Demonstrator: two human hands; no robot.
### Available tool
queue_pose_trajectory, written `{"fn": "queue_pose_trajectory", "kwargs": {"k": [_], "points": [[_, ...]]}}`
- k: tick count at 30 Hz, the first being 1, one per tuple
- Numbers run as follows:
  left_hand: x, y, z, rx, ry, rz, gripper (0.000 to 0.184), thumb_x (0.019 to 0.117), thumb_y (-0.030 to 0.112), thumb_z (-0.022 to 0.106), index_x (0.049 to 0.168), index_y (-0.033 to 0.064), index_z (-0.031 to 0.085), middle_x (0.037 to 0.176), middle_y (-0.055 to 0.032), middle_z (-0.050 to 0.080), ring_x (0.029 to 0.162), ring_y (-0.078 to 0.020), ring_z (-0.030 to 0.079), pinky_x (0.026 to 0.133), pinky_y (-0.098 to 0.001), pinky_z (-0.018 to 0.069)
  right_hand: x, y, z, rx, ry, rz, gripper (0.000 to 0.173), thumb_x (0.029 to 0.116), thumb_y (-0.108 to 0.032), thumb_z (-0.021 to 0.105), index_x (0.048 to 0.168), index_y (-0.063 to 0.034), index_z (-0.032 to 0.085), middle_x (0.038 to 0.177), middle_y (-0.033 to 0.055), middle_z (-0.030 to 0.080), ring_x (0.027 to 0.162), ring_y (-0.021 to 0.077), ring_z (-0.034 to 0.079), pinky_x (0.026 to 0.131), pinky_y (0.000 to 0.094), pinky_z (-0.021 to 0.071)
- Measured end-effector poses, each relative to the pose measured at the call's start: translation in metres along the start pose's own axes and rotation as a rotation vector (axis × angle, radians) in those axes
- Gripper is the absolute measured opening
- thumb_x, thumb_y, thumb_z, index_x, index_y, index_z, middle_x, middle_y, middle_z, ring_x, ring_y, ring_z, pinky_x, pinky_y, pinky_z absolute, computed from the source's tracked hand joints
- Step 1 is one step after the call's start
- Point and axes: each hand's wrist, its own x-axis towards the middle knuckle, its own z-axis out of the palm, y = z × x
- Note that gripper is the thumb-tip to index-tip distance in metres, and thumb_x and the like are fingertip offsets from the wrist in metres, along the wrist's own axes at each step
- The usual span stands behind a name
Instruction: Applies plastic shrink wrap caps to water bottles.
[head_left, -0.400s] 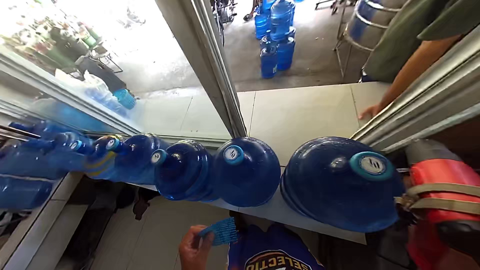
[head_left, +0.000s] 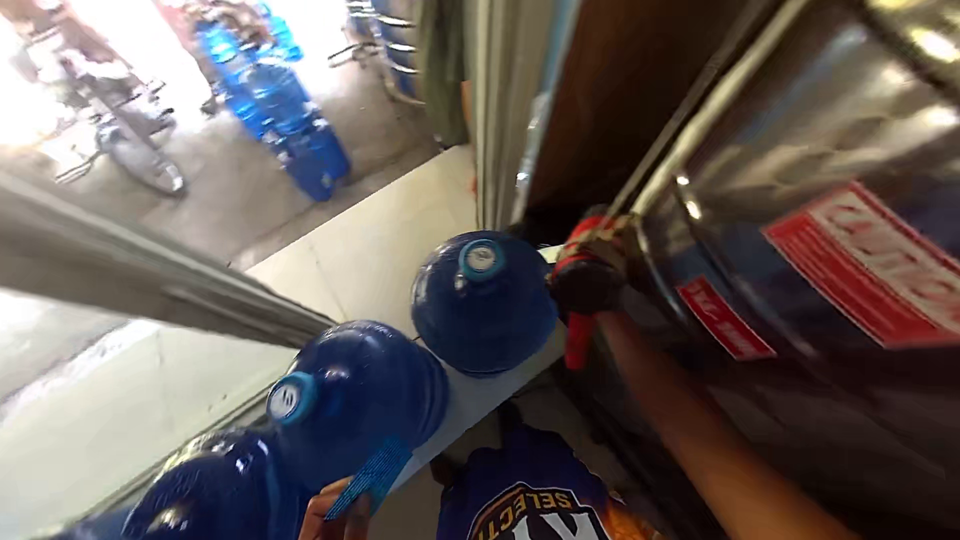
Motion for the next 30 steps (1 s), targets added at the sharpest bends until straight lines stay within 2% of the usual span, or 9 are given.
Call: {"fn": "queue_pose_trajectory", "kwargs": {"k": [4, 7, 9, 12, 14, 17, 20, 25, 30], "points": [[0.024, 0.001, -0.001, -0.061, -0.204, 0.033, 0.012, 0.0930, 0.026, 0.075, 0.104, 0.0244, 0.070, 0.106, 0.0083, 0.072, 0.099, -0.0063, 0.069, 0.085, -0.0216, 0.0584, 0.015, 0.012, 0.010, 0.088, 0.164, 0.206, 0.051, 0.0937, -0.016, 0.071, 0.140, -0.0011, 0.056, 0.135, 0.0260, 0.061, 0.127, 0.0393, 0.058, 0.106, 0.0573, 0.0460], [0.030, 0.003, -0.004, -0.103, -0.263, 0.024, 0.013, 0.0929, 0.024, 0.075, 0.105, 0.0238, 0.071, 0.106, 0.0077, 0.072, 0.097, -0.0062, 0.069, 0.083, -0.0217, 0.0591, 0.008, 0.001, 0.004, 0.391, 0.285, 0.182, 0.047, 0.1014, -0.025, 0.062, 0.142, -0.0020, 0.054, 0.139, 0.0200, 0.060, 0.132, 0.0271, 0.056, 0.112, 0.0469, 0.0441], [0.027, 0.002, -0.007, -0.119, -0.283, 0.013, 0.013, 0.0931, 0.023, 0.075, 0.105, 0.0234, 0.071, 0.106, 0.0077, 0.073, 0.097, -0.0057, 0.069, 0.083, -0.0216, 0.0591, 0.006, 0.011, 0.012, 0.480, 0.333, 0.101, 0.048, 0.0993, -0.028, 0.065, 0.137, -0.0005, 0.059, 0.134, 0.0216, 0.063, 0.127, 0.0284, 0.060, 0.110, 0.0490, 0.0466], [0.022, -0.002, -0.011, -0.121, -0.308, 0.004, 0.011, 0.0940, 0.020, 0.074, 0.105, 0.0223, 0.070, 0.106, 0.0078, 0.073, 0.096, -0.0050, 0.070, 0.084, -0.0215, 0.0591, -0.004, 0.009, 0.006, 0.320, 0.210, 0.121, 0.048, 0.0974, -0.025, 0.068, 0.136, 0.0016, 0.059, 0.131, 0.0246, 0.064, 0.125, 0.0361, 0.061, 0.108, 0.0568, 0.0461], [0.016, -0.003, -0.015, -0.125, -0.323, -0.005, 0.010, 0.0944, 0.018, 0.073, 0.104, 0.0201, 0.070, 0.105, 0.0060, 0.073, 0.095, -0.0061, 0.070, 0.083, -0.0222, 0.0593, -0.001, 0.018, 0.012, 0.176, 0.235, 0.165, 0.041, 0.0953, -0.027, 0.069, 0.124, 0.0026, 0.066, 0.118, 0.0278, 0.068, 0.114, 0.0437, 0.065, 0.098, 0.0653, 0.0494], [0.013, -0.004, -0.019, -0.111, -0.317, -0.008, 0.009, 0.0947, 0.018, 0.072, 0.103, 0.0199, 0.070, 0.105, 0.0061, 0.073, 0.096, -0.0058, 0.070, 0.084, -0.0220, 0.0591, 0.001, 0.015, 0.009, 0.203, 0.320, 0.175, 0.033, 0.1037, -0.018, 0.053, 0.124, 0.0042, 0.067, 0.117, 0.0312, 0.068, 0.115, 0.0470, 0.064, 0.100, 0.0646, 0.0469], [0.009, -0.001, -0.019, -0.103, -0.251, -0.032, 0.010, 0.0947, 0.015, 0.071, 0.103, 0.0181, 0.067, 0.104, 0.0057, 0.074, 0.095, -0.0055, 0.070, 0.084, -0.0230, 0.0592, -0.007, 0.017, 0.020, 0.260, 0.453, 0.166, 0.034, 0.1036, -0.022, 0.052, 0.122, -0.0002, 0.070, 0.114, 0.0267, 0.070, 0.112, 0.0423, 0.066, 0.099, 0.0623, 0.0488], [0.006, 0.007, 0.001, -0.162, -0.186, -0.123, 0.014, 0.0945, 0.011, 0.069, 0.106, 0.0180, 0.064, 0.094, 0.0074, 0.075, 0.087, -0.0047, 0.071, 0.080, -0.0245, 0.0606, -0.077, 0.033, 0.037, 0.738, 0.676, 0.211, 0.036, 0.1080, -0.030, 0.051, 0.129, -0.0049, 0.065, 0.117, 0.0186, 0.070, 0.106, 0.0282, 0.069, 0.094, 0.0509, 0.0564], [0.007, 0.001, 0.058, -0.279, -0.212, -0.207, 0.018, 0.0924, 0.012, 0.068, 0.109, 0.0088, 0.064, 0.095, -0.0024, 0.074, 0.088, -0.0113, 0.072, 0.080, -0.0290, 0.0624, -0.091, 0.028, 0.034, 1.278, 0.721, 0.414, 0.034, 0.1067, -0.024, 0.056, 0.134, -0.0038, 0.058, 0.123, 0.0158, 0.066, 0.108, 0.0229, 0.069, 0.093, 0.0422, 0.0598]]}}
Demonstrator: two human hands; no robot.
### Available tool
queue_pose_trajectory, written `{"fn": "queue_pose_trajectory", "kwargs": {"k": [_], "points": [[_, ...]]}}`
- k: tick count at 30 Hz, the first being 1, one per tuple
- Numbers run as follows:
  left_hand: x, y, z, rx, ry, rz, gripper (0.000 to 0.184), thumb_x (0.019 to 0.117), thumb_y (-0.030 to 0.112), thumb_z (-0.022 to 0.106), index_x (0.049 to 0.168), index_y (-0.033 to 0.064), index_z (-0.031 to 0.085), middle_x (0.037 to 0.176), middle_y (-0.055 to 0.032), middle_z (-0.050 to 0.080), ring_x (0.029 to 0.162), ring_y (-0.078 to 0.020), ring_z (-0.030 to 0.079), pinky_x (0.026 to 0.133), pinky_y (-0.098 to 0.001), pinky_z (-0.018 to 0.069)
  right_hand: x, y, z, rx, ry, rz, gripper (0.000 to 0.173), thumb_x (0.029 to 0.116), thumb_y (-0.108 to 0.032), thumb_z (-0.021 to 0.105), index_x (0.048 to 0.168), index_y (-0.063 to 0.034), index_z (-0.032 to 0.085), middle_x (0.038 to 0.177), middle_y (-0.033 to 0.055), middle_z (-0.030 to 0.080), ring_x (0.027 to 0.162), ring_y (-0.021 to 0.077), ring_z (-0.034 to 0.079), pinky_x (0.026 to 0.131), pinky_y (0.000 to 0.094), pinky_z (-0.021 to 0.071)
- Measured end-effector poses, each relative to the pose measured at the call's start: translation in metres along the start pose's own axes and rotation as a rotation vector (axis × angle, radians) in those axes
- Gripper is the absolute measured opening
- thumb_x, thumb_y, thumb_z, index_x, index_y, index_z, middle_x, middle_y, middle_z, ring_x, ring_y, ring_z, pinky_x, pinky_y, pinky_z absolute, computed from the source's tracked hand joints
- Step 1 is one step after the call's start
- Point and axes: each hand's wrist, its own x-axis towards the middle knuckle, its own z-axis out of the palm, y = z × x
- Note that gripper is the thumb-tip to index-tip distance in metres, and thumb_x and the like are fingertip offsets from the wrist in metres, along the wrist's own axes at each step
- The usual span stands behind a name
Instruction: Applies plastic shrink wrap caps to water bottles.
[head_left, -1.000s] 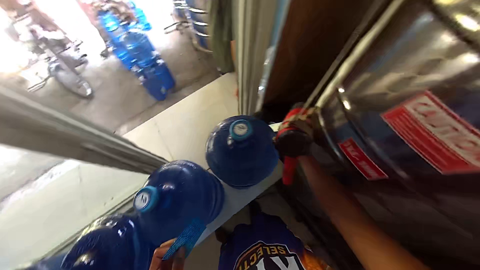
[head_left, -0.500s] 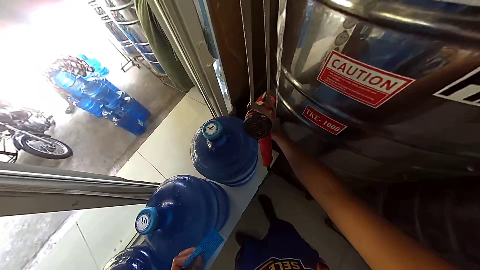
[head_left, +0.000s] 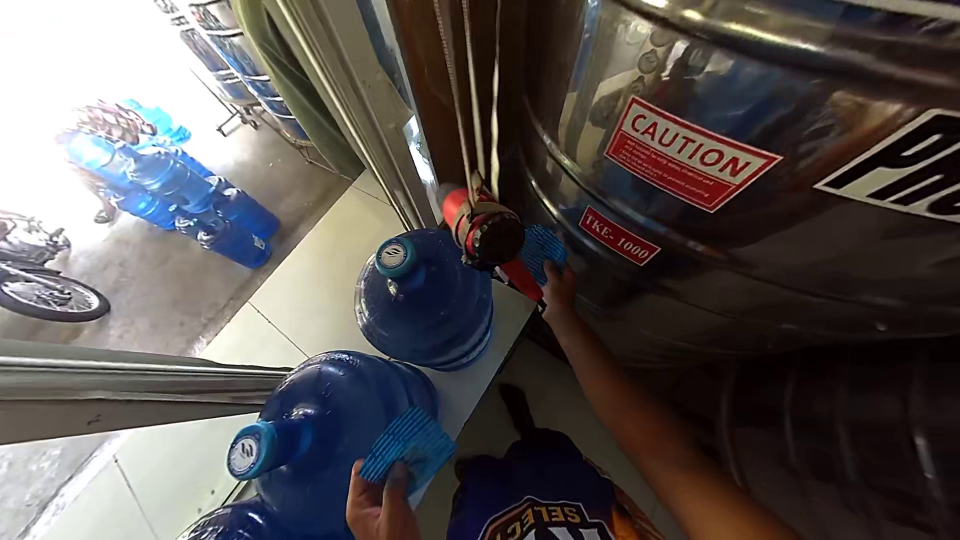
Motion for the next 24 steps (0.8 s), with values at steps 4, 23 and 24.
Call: {"fn": "queue_pose_trajectory", "kwargs": {"k": [4, 23, 24], "points": [[0.019, -0.001, 0.039, -0.022, -0.137, 0.008, 0.014, 0.0907, 0.012, 0.071, 0.102, 0.0105, 0.064, 0.091, -0.0023, 0.073, 0.083, -0.0103, 0.072, 0.076, -0.0272, 0.0621, 0.003, -0.010, -0.009, 0.138, -0.036, -0.008, 0.036, 0.1068, -0.021, 0.054, 0.138, -0.0027, 0.054, 0.128, 0.0168, 0.064, 0.114, 0.0252, 0.067, 0.096, 0.0444, 0.0585], [0.032, -0.082, 0.149, -0.362, -0.681, -0.568, 0.077, 0.0988, 0.057, 0.055, 0.145, -0.0036, 0.044, 0.131, -0.0157, 0.064, 0.115, -0.0246, 0.066, 0.096, -0.0444, 0.0582, -0.164, -0.122, -0.105, 0.055, -0.413, 0.267, 0.025, 0.0977, -0.012, 0.067, 0.120, -0.0028, 0.063, 0.108, 0.0128, 0.074, 0.095, 0.0231, 0.074, 0.084, 0.0426, 0.0640], [0.031, -0.075, 0.146, -0.349, -0.640, -0.530, 0.076, 0.0950, 0.052, 0.066, 0.143, -0.0026, 0.044, 0.125, -0.0136, 0.067, 0.110, -0.0226, 0.069, 0.094, -0.0428, 0.0596, -0.165, -0.119, -0.103, -0.036, -0.439, 0.273, 0.023, 0.0997, -0.011, 0.062, 0.121, -0.0011, 0.063, 0.108, 0.0126, 0.074, 0.096, 0.0227, 0.074, 0.085, 0.0421, 0.0638]]}}
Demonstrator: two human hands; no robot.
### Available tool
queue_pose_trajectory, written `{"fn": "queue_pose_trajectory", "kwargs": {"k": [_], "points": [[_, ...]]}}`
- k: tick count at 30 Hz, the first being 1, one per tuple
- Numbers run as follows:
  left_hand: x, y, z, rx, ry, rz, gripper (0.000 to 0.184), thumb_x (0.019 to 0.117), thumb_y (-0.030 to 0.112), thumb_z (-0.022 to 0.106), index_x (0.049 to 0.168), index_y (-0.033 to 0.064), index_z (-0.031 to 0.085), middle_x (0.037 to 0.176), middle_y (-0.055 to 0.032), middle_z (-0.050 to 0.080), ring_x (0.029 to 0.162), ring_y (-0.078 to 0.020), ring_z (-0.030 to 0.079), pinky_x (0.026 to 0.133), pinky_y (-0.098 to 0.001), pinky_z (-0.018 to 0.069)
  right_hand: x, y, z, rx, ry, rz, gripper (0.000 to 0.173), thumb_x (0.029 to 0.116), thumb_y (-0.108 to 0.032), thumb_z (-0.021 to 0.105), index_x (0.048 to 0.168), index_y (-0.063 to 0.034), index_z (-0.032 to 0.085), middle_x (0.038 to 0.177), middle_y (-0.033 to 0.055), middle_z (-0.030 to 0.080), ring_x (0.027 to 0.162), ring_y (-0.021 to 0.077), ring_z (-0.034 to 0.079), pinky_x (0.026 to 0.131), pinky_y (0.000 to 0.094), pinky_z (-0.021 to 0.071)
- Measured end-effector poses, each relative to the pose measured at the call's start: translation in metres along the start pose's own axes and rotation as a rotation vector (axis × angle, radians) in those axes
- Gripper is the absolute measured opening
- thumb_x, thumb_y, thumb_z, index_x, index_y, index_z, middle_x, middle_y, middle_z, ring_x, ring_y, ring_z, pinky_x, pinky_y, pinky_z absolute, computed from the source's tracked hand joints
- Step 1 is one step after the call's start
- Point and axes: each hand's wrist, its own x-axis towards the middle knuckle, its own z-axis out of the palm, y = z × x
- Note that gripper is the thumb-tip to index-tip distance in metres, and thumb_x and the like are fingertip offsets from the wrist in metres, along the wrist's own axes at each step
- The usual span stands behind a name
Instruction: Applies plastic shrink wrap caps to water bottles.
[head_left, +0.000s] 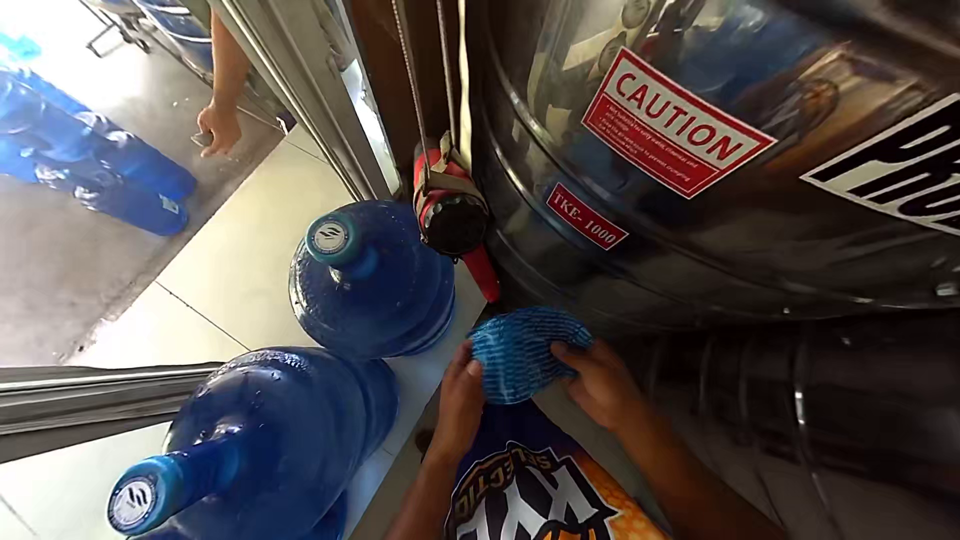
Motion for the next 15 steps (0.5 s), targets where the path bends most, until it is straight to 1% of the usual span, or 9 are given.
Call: {"fn": "queue_pose_trajectory", "kwargs": {"k": [1, 2, 4, 6, 7, 9, 11, 13, 15], "points": [[-0.005, 0.006, 0.001, 0.061, 0.054, 0.068, 0.071, 0.0937, 0.039, 0.073, 0.142, -0.0043, 0.044, 0.121, -0.0143, 0.069, 0.107, -0.0230, 0.071, 0.093, -0.0425, 0.0611, 0.001, 0.003, 0.002, -0.100, -0.025, 0.000, 0.024, 0.1012, -0.011, 0.059, 0.122, 0.0001, 0.064, 0.111, 0.0118, 0.074, 0.099, 0.0222, 0.073, 0.087, 0.0413, 0.0634], [-0.009, 0.013, 0.002, 0.154, 0.100, 0.155, 0.064, 0.0936, 0.023, 0.075, 0.141, -0.0058, 0.044, 0.119, -0.0158, 0.069, 0.105, -0.0244, 0.072, 0.091, -0.0424, 0.0625, 0.002, 0.006, 0.004, -0.202, -0.067, -0.034, 0.026, 0.1024, -0.013, 0.058, 0.124, 0.0001, 0.065, 0.115, 0.0105, 0.072, 0.103, 0.0211, 0.072, 0.089, 0.0399, 0.0627], [-0.014, 0.027, 0.003, 0.298, 0.156, 0.300, 0.067, 0.0925, 0.003, 0.071, 0.149, -0.0019, 0.035, 0.122, -0.0179, 0.066, 0.104, -0.0275, 0.071, 0.088, -0.0432, 0.0640, 0.006, 0.010, 0.011, -0.363, -0.145, -0.158, 0.027, 0.1040, -0.015, 0.057, 0.125, 0.0004, 0.065, 0.119, 0.0105, 0.066, 0.106, 0.0208, 0.068, 0.091, 0.0380, 0.0614], [-0.017, 0.037, 0.002, 0.345, 0.192, 0.402, 0.081, 0.0931, -0.004, 0.066, 0.158, 0.0053, 0.019, 0.122, -0.0190, 0.066, 0.101, -0.0292, 0.073, 0.084, -0.0443, 0.0653, 0.011, 0.007, 0.025, -0.475, -0.134, -0.309, 0.024, 0.1035, -0.014, 0.058, 0.121, 0.0013, 0.066, 0.111, 0.0095, 0.073, 0.100, 0.0173, 0.073, 0.089, 0.0343, 0.0631], [-0.019, 0.043, 0.000, 0.370, 0.203, 0.446, 0.079, 0.0955, -0.003, 0.063, 0.159, 0.0067, 0.016, 0.124, -0.0177, 0.066, 0.102, -0.0276, 0.073, 0.084, -0.0431, 0.0651, 0.014, 0.004, 0.033, -0.520, -0.133, -0.385, 0.023, 0.1035, -0.014, 0.058, 0.118, 0.0016, 0.067, 0.106, 0.0073, 0.075, 0.097, 0.0140, 0.074, 0.088, 0.0317, 0.0634], [-0.023, 0.054, -0.004, 0.438, 0.217, 0.530, 0.059, 0.1019, 0.003, 0.055, 0.155, 0.0028, 0.029, 0.137, -0.0139, 0.059, 0.110, -0.0217, 0.069, 0.091, -0.0382, 0.0618, 0.022, -0.004, 0.049, -0.588, -0.168, -0.504, 0.024, 0.1044, -0.015, 0.057, 0.117, 0.0009, 0.070, 0.104, 0.0037, 0.076, 0.096, 0.0085, 0.073, 0.088, 0.0273, 0.0625], [-0.028, 0.066, -0.004, 0.505, 0.262, 0.591, 0.049, 0.1021, 0.011, 0.059, 0.147, 0.0002, 0.043, 0.141, -0.0123, 0.057, 0.115, -0.0190, 0.065, 0.094, -0.0349, 0.0597, 0.028, -0.013, 0.066, -0.646, -0.292, -0.577, 0.031, 0.1066, -0.016, 0.053, 0.128, 0.0009, 0.068, 0.119, 0.0060, 0.074, 0.108, 0.0088, 0.071, 0.097, 0.0277, 0.0593], [-0.031, 0.075, -0.004, 0.513, 0.366, 0.667, 0.050, 0.0967, 0.011, 0.069, 0.142, 0.0022, 0.049, 0.132, -0.0118, 0.062, 0.106, -0.0196, 0.069, 0.087, -0.0350, 0.0632, 0.033, -0.020, 0.085, -0.692, -0.422, -0.604, 0.036, 0.1084, -0.020, 0.050, 0.136, -0.0025, 0.065, 0.128, 0.0076, 0.070, 0.118, 0.0109, 0.066, 0.103, 0.0298, 0.0555], [-0.034, 0.085, -0.009, 0.548, 0.493, 0.749, 0.040, 0.0965, 0.007, 0.068, 0.134, 0.0041, 0.054, 0.121, -0.0086, 0.067, 0.099, -0.0174, 0.071, 0.082, -0.0339, 0.0642, 0.040, -0.025, 0.103, -0.675, -0.465, -0.627, 0.036, 0.1087, -0.022, 0.049, 0.136, -0.0054, 0.065, 0.122, 0.0075, 0.069, 0.111, 0.0108, 0.066, 0.096, 0.0289, 0.0571]]}}
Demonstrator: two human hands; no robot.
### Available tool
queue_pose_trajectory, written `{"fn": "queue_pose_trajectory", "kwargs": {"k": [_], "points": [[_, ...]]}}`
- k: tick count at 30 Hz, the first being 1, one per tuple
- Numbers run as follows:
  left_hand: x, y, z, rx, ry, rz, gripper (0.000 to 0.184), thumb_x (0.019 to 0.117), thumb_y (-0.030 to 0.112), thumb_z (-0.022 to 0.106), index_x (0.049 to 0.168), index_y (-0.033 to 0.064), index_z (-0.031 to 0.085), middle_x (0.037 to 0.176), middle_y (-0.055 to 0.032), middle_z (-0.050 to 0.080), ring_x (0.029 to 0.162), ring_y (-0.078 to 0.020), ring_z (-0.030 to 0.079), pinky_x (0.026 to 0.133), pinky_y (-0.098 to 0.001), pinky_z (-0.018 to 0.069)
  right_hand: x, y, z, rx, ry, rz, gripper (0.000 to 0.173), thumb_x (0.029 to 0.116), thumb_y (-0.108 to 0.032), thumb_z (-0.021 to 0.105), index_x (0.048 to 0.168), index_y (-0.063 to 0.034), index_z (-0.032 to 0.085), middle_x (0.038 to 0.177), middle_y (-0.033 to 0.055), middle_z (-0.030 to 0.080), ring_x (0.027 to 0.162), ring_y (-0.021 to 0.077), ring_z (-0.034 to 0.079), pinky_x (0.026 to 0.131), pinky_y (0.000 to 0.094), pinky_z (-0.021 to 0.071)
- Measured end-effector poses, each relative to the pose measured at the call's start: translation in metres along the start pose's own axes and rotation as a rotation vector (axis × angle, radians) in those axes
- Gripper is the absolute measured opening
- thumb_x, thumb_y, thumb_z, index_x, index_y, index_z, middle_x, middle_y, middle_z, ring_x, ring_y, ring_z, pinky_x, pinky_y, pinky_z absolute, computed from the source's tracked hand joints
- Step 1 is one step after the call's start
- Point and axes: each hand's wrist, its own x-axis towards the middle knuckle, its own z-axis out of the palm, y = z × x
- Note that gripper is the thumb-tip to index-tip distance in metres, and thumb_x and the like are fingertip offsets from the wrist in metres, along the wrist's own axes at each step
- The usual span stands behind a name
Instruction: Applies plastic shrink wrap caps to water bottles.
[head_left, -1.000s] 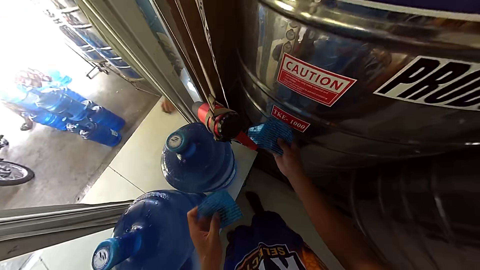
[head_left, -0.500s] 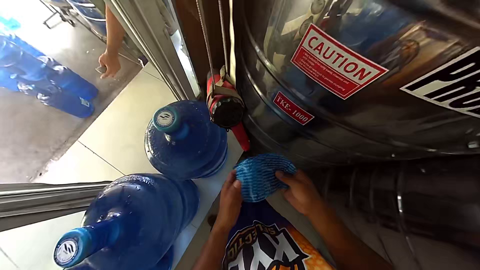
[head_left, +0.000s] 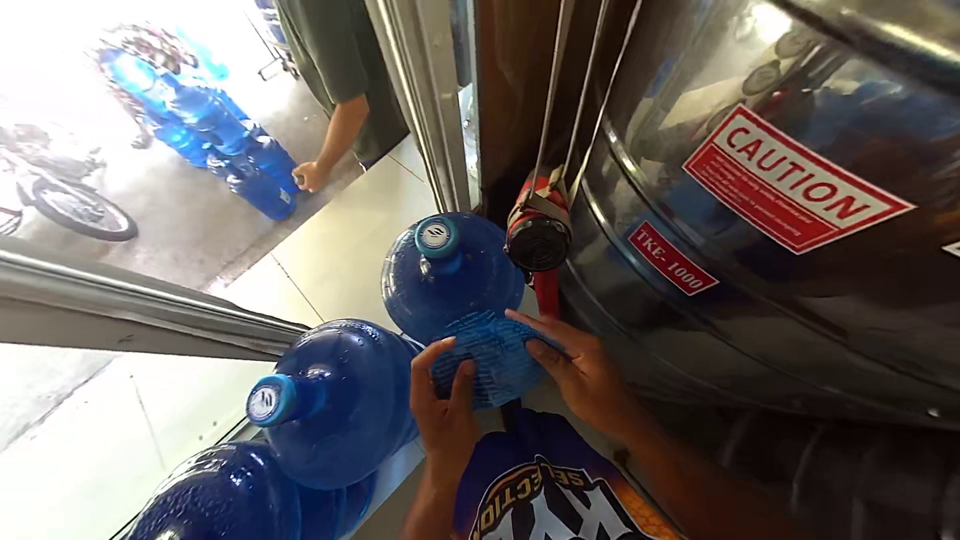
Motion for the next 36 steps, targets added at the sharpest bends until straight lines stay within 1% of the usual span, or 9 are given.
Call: {"fn": "queue_pose_trajectory", "kwargs": {"k": [3, 5, 9, 13, 15, 17, 19, 27, 36], "points": [[0.018, 0.004, -0.026, 0.176, 0.100, 0.121, 0.021, 0.1011, 0.003, 0.057, 0.121, 0.0031, 0.061, 0.116, -0.0042, 0.068, 0.106, -0.0131, 0.068, 0.093, -0.0314, 0.0589, 0.031, -0.015, 0.004, 0.204, 0.030, 0.048, 0.030, 0.1084, -0.020, 0.050, 0.127, -0.0037, 0.067, 0.105, 0.0073, 0.070, 0.083, 0.0135, 0.073, 0.071, 0.0294, 0.0659], [0.035, 0.008, -0.042, 0.228, 0.143, 0.174, 0.023, 0.1023, -0.001, 0.050, 0.110, 0.0029, 0.071, 0.106, -0.0020, 0.073, 0.101, -0.0104, 0.068, 0.092, -0.0293, 0.0570, 0.057, -0.029, 0.007, 0.356, 0.026, 0.114, 0.021, 0.1065, -0.017, 0.052, 0.118, -0.0046, 0.064, 0.092, 0.0051, 0.072, 0.069, 0.0149, 0.072, 0.062, 0.0308, 0.0646], [0.073, 0.018, -0.049, 0.338, 0.220, 0.193, 0.030, 0.1026, 0.000, 0.045, 0.119, 0.0014, 0.070, 0.114, -0.0059, 0.073, 0.103, -0.0103, 0.069, 0.090, -0.0278, 0.0572, 0.128, -0.049, 0.025, 0.313, -0.003, 0.044, 0.024, 0.1020, -0.018, 0.061, 0.121, -0.0051, 0.067, 0.099, 0.0069, 0.074, 0.084, 0.0162, 0.073, 0.073, 0.0360, 0.0648], [0.102, 0.022, -0.050, 0.337, 0.236, 0.186, 0.032, 0.1011, 0.002, 0.050, 0.127, 0.0063, 0.069, 0.127, -0.0049, 0.070, 0.112, -0.0140, 0.068, 0.093, -0.0339, 0.0587, 0.199, -0.025, 0.047, 0.383, 0.101, 0.030, 0.023, 0.1015, -0.021, 0.065, 0.106, 0.0005, 0.073, 0.093, 0.0107, 0.075, 0.087, 0.0189, 0.074, 0.082, 0.0413, 0.0639], [0.108, 0.022, -0.050, 0.342, 0.240, 0.172, 0.031, 0.1013, 0.004, 0.052, 0.127, 0.0075, 0.069, 0.128, -0.0042, 0.070, 0.113, -0.0141, 0.067, 0.093, -0.0343, 0.0586, 0.219, -0.014, 0.042, 0.089, 0.136, 0.035, 0.031, 0.1011, -0.033, 0.065, 0.097, -0.0045, 0.076, 0.085, 0.0069, 0.075, 0.080, 0.0161, 0.073, 0.077, 0.0399, 0.0616], [0.108, 0.021, -0.051, 0.350, 0.253, 0.148, 0.030, 0.1016, 0.006, 0.052, 0.126, 0.0085, 0.069, 0.127, -0.0042, 0.069, 0.111, -0.0144, 0.067, 0.091, -0.0340, 0.0588, 0.232, -0.011, 0.035, -0.248, 0.081, 0.073, 0.038, 0.1014, -0.039, 0.062, 0.091, -0.0050, 0.075, 0.082, 0.0108, 0.072, 0.078, 0.0240, 0.069, 0.077, 0.0504, 0.0553], [0.104, 0.017, -0.052, 0.360, 0.267, 0.131, 0.030, 0.1010, 0.007, 0.052, 0.125, 0.0091, 0.070, 0.126, -0.0043, 0.069, 0.111, -0.0152, 0.068, 0.089, -0.0346, 0.0593, 0.245, -0.002, 0.034, -0.332, -0.005, 0.141, 0.039, 0.1002, -0.041, 0.064, 0.091, -0.0045, 0.076, 0.085, 0.0136, 0.072, 0.083, 0.0282, 0.070, 0.080, 0.0554, 0.0539], [0.104, -0.007, -0.044, 0.427, 0.332, 0.054, 0.029, 0.0995, 0.008, 0.054, 0.122, 0.0110, 0.071, 0.123, -0.0023, 0.071, 0.111, -0.0135, 0.068, 0.090, -0.0348, 0.0583, 0.254, -0.002, 0.066, 0.248, -0.233, 0.314, 0.032, 0.0866, -0.031, 0.083, 0.101, -0.0034, 0.078, 0.086, 0.0099, 0.076, 0.076, 0.0171, 0.074, 0.076, 0.0386, 0.0628], [0.121, -0.021, -0.030, 0.480, 0.295, 0.005, 0.029, 0.1012, 0.014, 0.056, 0.125, 0.0163, 0.071, 0.127, -0.0011, 0.068, 0.113, -0.0131, 0.065, 0.091, -0.0363, 0.0572, 0.225, -0.003, 0.039, 0.318, -0.103, 0.187, 0.037, 0.0979, -0.040, 0.069, 0.090, -0.0040, 0.076, 0.080, 0.0072, 0.075, 0.075, 0.0159, 0.073, 0.075, 0.0382, 0.0623]]}}
